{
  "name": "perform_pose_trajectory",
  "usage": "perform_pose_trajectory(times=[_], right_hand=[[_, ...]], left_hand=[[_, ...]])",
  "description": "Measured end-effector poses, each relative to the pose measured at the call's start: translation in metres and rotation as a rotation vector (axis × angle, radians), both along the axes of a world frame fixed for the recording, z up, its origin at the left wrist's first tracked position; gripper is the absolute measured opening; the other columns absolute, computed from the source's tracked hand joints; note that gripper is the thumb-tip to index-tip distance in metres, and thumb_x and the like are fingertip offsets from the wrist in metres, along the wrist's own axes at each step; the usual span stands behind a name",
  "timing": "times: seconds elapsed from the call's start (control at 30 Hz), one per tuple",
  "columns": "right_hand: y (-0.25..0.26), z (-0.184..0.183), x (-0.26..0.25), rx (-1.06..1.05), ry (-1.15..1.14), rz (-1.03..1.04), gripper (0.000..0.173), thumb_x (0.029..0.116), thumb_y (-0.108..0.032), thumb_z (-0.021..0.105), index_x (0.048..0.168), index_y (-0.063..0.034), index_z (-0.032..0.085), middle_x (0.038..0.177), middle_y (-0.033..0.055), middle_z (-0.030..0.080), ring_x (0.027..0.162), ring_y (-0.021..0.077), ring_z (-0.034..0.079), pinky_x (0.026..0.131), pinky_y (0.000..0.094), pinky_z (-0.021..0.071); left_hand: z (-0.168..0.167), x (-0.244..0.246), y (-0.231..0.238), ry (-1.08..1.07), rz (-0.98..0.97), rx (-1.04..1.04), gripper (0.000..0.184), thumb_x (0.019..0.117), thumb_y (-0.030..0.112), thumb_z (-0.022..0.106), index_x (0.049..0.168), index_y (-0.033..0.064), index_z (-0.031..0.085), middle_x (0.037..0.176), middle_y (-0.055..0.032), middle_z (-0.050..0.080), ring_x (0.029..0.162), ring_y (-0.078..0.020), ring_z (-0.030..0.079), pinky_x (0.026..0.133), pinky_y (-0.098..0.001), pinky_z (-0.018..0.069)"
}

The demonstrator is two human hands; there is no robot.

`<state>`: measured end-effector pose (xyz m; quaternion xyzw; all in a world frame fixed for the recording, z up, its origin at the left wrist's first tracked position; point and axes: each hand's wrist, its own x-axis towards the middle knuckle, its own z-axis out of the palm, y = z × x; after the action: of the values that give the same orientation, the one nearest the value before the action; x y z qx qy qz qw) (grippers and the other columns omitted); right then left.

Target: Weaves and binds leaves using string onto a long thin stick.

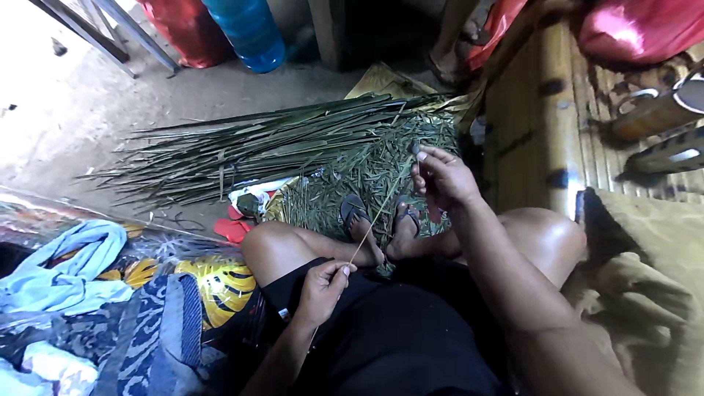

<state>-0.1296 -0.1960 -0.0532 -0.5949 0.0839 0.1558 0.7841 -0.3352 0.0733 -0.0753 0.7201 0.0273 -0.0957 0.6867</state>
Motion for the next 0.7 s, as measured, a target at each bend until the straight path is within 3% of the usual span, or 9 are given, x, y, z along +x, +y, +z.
perform_pose_trajectory(times=[0.13, 0.27, 0.4, 0.5, 0.63, 0.7], right_hand=[[-0.015, 0.006, 0.007, -0.012, -0.002, -0.123, 0.030, 0.1093, -0.019, 0.046, 0.137, -0.0097, 0.054, 0.075, -0.0007, 0.062, 0.051, 0.0071, 0.055, 0.047, 0.0223, 0.0496], [0.008, 0.010, -0.040, -0.156, 0.005, 0.207, 0.036, 0.1076, -0.022, 0.049, 0.142, -0.0126, 0.054, 0.081, 0.0040, 0.066, 0.056, 0.0103, 0.058, 0.052, 0.0261, 0.0525], [0.037, -0.010, -0.075, 0.013, 0.032, 0.457, 0.028, 0.1048, -0.016, 0.054, 0.126, -0.0011, 0.065, 0.077, 0.0050, 0.066, 0.057, 0.0087, 0.058, 0.054, 0.0238, 0.0513], [0.028, -0.003, -0.058, -0.017, -0.002, 0.380, 0.027, 0.1050, -0.016, 0.055, 0.127, -0.0029, 0.065, 0.076, 0.0022, 0.066, 0.057, 0.0065, 0.056, 0.055, 0.0220, 0.0504], [0.003, 0.012, -0.018, -0.053, -0.079, 0.268, 0.027, 0.1062, -0.020, 0.053, 0.128, -0.0090, 0.064, 0.076, 0.0015, 0.065, 0.052, 0.0066, 0.055, 0.048, 0.0220, 0.0501], [-0.003, 0.018, -0.001, -0.041, -0.085, 0.180, 0.026, 0.1061, -0.017, 0.052, 0.127, -0.0067, 0.063, 0.076, 0.0014, 0.065, 0.053, 0.0071, 0.055, 0.049, 0.0225, 0.0498]], left_hand=[[-0.005, -0.005, 0.007, 0.010, 0.020, 0.009, 0.020, 0.1009, 0.005, 0.055, 0.104, 0.0007, 0.075, 0.068, 0.0041, 0.062, 0.051, -0.0007, 0.050, 0.046, -0.0158, 0.0427], [-0.003, 0.001, 0.001, 0.039, 0.045, -0.037, 0.022, 0.1028, 0.006, 0.052, 0.105, 0.0001, 0.073, 0.068, 0.0029, 0.061, 0.050, -0.0022, 0.050, 0.046, -0.0167, 0.0423], [-0.001, 0.007, -0.007, 0.041, 0.037, -0.069, 0.023, 0.1029, 0.006, 0.052, 0.105, 0.0008, 0.074, 0.067, 0.0028, 0.061, 0.050, -0.0022, 0.049, 0.045, -0.0168, 0.0418], [-0.001, 0.002, -0.001, 0.031, 0.015, -0.077, 0.022, 0.1024, 0.007, 0.053, 0.105, 0.0009, 0.074, 0.067, 0.0036, 0.060, 0.050, -0.0017, 0.050, 0.046, -0.0167, 0.0431], [0.000, -0.006, 0.007, -0.008, -0.008, -0.098, 0.021, 0.1023, 0.009, 0.055, 0.104, 0.0014, 0.074, 0.066, 0.0038, 0.060, 0.050, -0.0012, 0.049, 0.046, -0.0161, 0.0425], [0.000, -0.008, 0.007, -0.021, -0.006, -0.097, 0.020, 0.1026, 0.009, 0.056, 0.104, 0.0024, 0.075, 0.065, 0.0044, 0.059, 0.051, -0.0005, 0.049, 0.047, -0.0158, 0.0423]])
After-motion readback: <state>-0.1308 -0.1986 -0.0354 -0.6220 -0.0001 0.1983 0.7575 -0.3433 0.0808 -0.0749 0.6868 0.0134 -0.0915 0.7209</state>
